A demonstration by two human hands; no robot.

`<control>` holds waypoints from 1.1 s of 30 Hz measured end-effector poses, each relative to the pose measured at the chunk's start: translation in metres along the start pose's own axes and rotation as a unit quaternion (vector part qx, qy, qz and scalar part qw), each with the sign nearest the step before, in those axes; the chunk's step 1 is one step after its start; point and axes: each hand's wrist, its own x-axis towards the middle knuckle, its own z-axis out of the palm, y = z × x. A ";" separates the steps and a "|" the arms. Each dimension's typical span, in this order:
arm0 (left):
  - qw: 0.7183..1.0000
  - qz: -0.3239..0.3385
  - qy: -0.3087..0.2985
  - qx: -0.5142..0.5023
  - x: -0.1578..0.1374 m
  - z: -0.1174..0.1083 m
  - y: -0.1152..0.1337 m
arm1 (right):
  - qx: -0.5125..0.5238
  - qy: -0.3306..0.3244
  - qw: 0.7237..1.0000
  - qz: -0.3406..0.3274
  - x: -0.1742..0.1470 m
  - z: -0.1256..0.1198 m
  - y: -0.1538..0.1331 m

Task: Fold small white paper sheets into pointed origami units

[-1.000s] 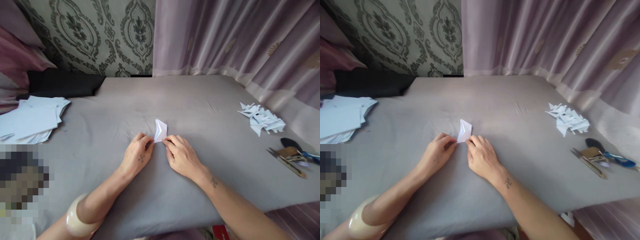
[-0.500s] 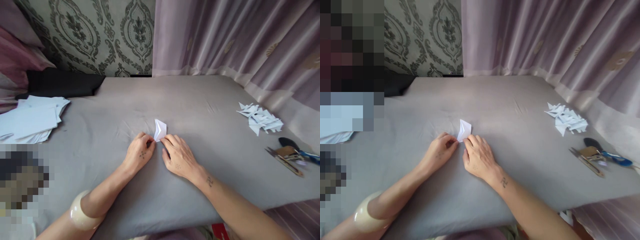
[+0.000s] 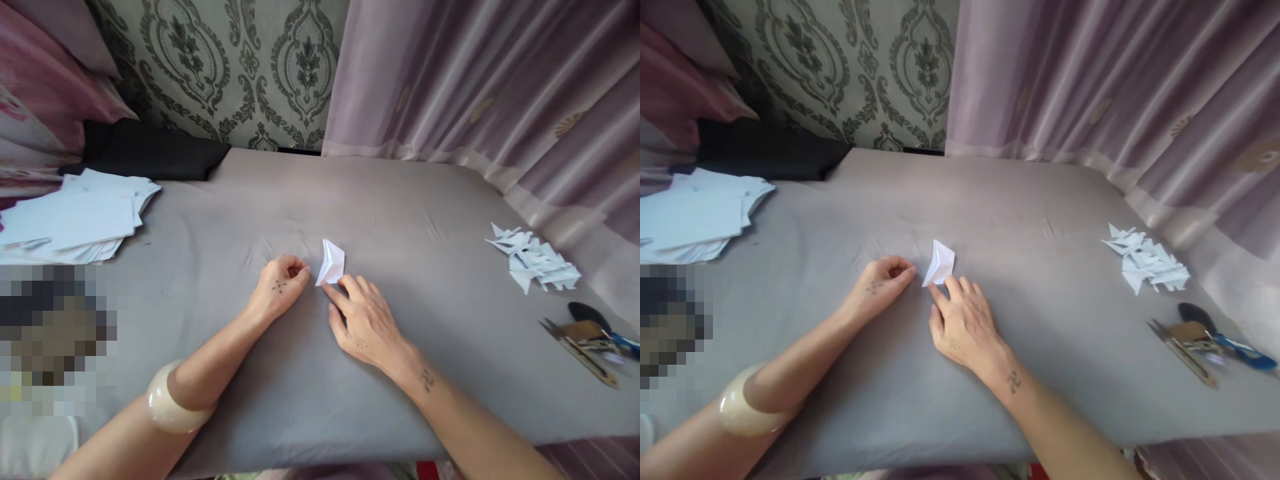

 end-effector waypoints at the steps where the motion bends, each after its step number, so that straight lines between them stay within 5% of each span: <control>1: 1.000 -0.005 0.002 -0.010 0.001 -0.001 0.000 | -0.002 -0.002 1.000 -0.001 0.000 -0.001 0.000; 20: 1.000 -0.007 0.000 -0.020 0.005 0.000 -0.004 | -0.019 -0.035 0.999 -0.025 0.006 -0.010 0.001; 33: 0.998 0.064 0.024 0.008 0.004 0.005 -0.011 | -0.001 -0.027 0.999 -0.036 0.007 -0.010 0.002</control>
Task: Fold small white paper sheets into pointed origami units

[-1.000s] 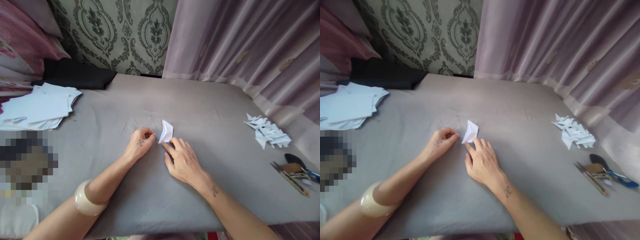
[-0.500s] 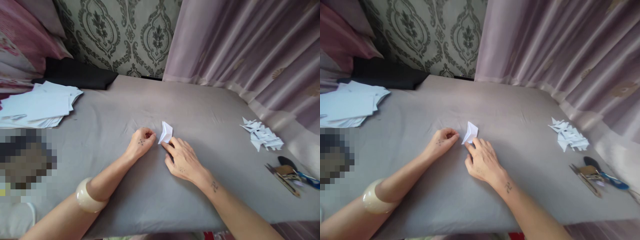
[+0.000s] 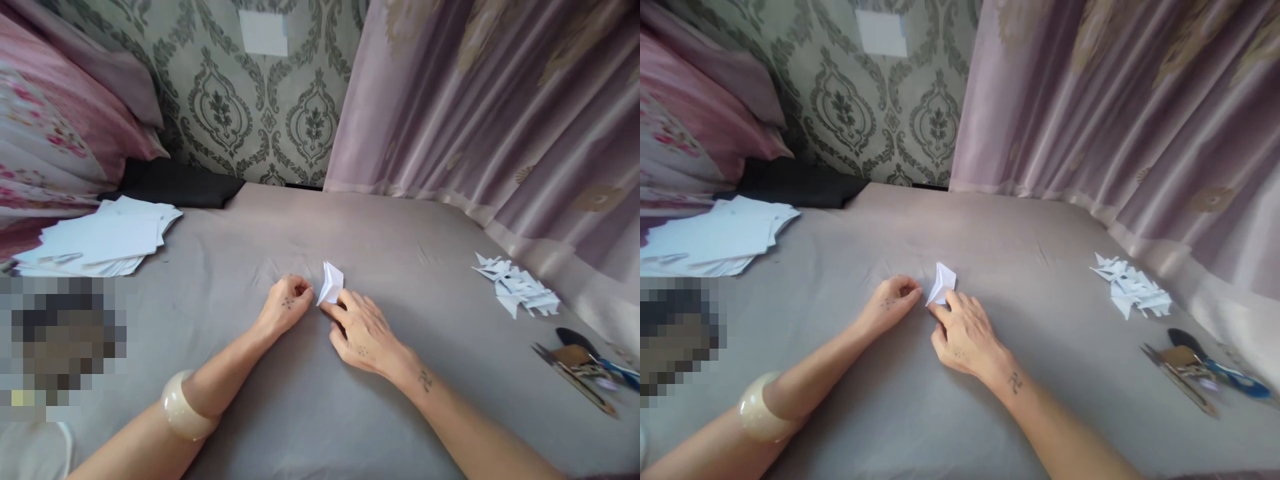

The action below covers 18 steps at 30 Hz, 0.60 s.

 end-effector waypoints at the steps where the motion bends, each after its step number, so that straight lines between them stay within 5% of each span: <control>1: 1.000 0.006 0.000 0.003 0.000 0.000 0.000 | 0.002 0.001 1.000 -0.001 -0.001 0.000 0.001; 10: 0.995 0.072 -0.017 -0.074 0.001 0.008 0.000 | 0.034 0.043 0.998 -0.020 -0.008 0.005 0.005; 18: 0.995 0.081 -0.003 0.054 0.003 0.018 0.023 | 0.131 0.092 0.987 0.024 -0.016 0.011 0.025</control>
